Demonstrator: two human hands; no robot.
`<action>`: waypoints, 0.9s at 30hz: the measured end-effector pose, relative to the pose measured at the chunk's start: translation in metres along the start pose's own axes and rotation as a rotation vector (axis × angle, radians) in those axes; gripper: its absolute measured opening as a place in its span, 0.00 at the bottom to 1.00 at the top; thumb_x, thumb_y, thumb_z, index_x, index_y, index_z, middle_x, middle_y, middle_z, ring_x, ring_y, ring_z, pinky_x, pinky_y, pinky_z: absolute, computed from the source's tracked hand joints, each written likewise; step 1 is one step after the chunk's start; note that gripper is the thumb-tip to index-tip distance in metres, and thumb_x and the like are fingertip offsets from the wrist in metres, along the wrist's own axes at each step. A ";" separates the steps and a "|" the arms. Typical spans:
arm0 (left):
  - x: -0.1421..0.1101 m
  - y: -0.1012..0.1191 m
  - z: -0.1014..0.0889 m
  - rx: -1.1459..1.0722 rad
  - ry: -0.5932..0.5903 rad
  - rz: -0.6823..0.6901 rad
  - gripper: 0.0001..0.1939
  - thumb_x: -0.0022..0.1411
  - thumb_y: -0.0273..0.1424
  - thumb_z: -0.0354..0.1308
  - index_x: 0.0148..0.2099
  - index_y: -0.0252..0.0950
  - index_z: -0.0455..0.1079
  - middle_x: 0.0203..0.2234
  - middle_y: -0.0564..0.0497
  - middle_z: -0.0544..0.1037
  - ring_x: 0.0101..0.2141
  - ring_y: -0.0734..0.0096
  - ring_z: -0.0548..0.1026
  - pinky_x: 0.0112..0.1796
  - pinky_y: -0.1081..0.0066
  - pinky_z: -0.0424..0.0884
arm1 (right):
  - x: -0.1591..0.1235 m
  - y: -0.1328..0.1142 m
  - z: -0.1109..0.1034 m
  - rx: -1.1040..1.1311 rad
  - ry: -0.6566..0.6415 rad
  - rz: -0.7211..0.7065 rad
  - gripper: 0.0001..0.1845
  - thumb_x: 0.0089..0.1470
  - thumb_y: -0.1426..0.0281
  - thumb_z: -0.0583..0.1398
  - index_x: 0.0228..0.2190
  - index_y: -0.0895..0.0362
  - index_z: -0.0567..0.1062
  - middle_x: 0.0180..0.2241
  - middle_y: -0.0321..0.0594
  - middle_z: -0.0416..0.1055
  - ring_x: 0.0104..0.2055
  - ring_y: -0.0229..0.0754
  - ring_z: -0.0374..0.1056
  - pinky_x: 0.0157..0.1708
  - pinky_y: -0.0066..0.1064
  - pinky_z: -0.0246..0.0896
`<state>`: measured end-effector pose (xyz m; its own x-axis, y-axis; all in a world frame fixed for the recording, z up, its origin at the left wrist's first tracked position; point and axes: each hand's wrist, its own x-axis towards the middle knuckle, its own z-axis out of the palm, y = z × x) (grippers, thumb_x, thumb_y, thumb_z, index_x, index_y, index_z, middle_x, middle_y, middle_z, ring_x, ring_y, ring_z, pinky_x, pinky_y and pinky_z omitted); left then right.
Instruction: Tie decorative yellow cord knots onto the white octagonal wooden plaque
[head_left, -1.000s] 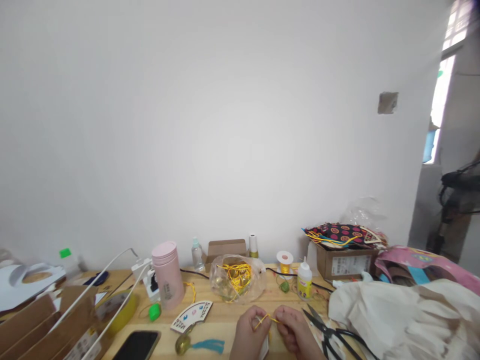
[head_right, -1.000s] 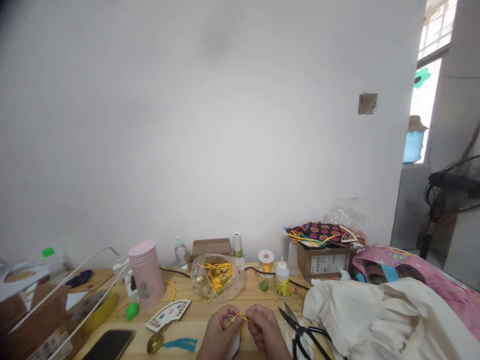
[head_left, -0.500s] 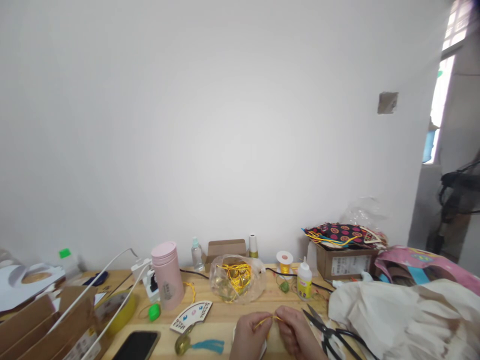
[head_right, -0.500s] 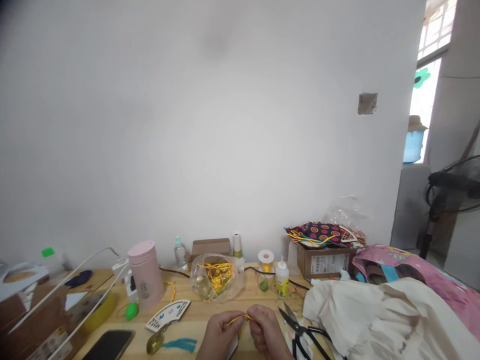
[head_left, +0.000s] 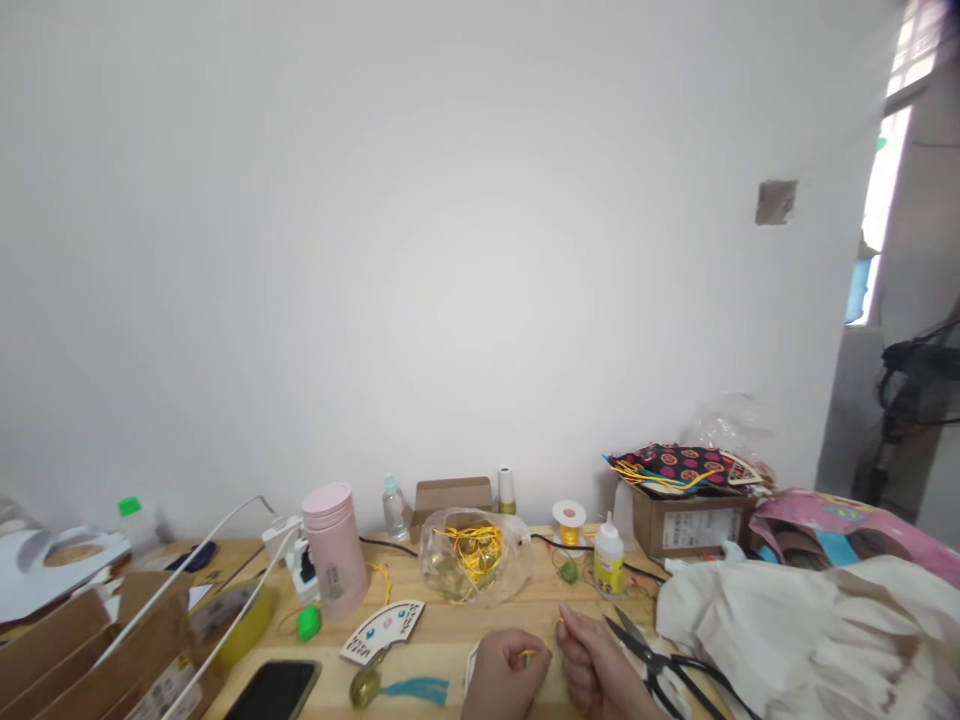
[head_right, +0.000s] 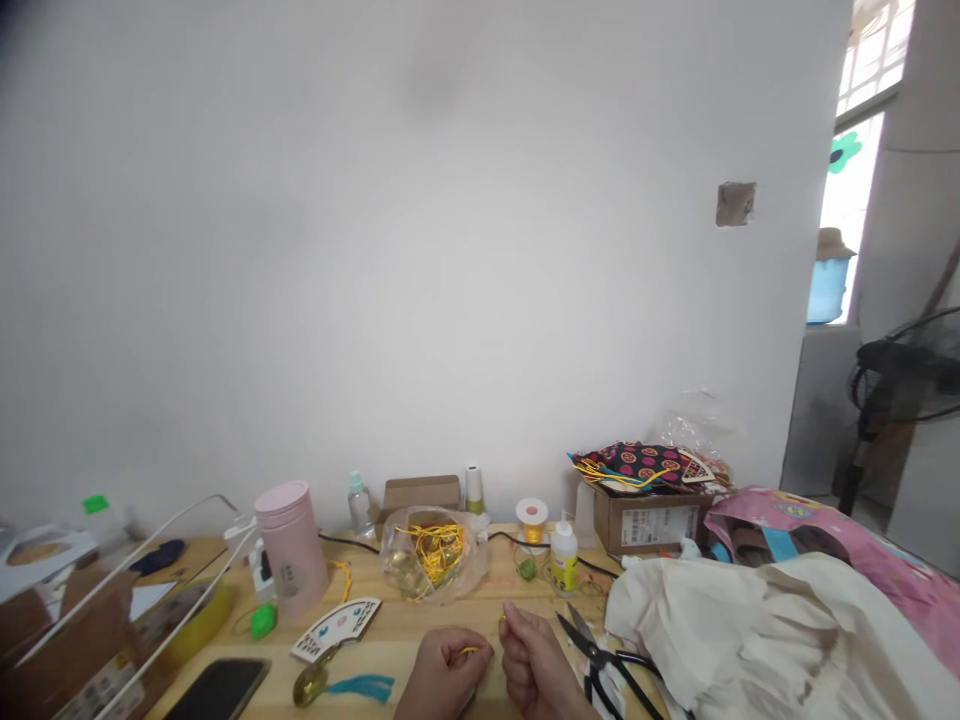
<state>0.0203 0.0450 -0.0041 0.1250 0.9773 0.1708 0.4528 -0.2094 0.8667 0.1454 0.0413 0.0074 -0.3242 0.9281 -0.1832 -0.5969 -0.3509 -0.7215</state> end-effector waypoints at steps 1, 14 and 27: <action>0.000 -0.001 0.001 -0.010 -0.004 -0.013 0.12 0.44 0.30 0.50 0.22 0.31 0.73 0.13 0.53 0.70 0.18 0.75 0.63 0.20 0.78 0.59 | 0.001 0.001 -0.001 0.015 0.011 -0.002 0.21 0.33 0.59 0.61 0.14 0.58 0.55 0.08 0.20 0.42 0.08 0.21 0.34 0.09 0.18 0.25; -0.003 0.002 -0.001 -0.039 0.074 -0.061 0.12 0.45 0.29 0.51 0.20 0.28 0.73 0.11 0.54 0.65 0.17 0.77 0.60 0.18 0.78 0.55 | 0.007 0.001 -0.010 0.013 -0.085 0.123 0.14 0.34 0.63 0.58 0.16 0.56 0.58 0.07 0.20 0.40 0.08 0.23 0.30 0.09 0.19 0.25; -0.010 0.004 -0.007 -0.048 0.123 -0.028 0.13 0.47 0.27 0.47 0.19 0.29 0.70 0.11 0.56 0.61 0.17 0.78 0.59 0.19 0.79 0.54 | 0.008 0.023 -0.007 -0.775 -0.018 -0.275 0.19 0.35 0.61 0.57 0.32 0.57 0.68 0.09 0.26 0.50 0.11 0.31 0.46 0.12 0.23 0.37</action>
<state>0.0150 0.0343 0.0008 0.0024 0.9799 0.1994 0.4112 -0.1827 0.8930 0.1342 0.0415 -0.0149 -0.2562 0.9639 0.0729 0.0177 0.0801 -0.9966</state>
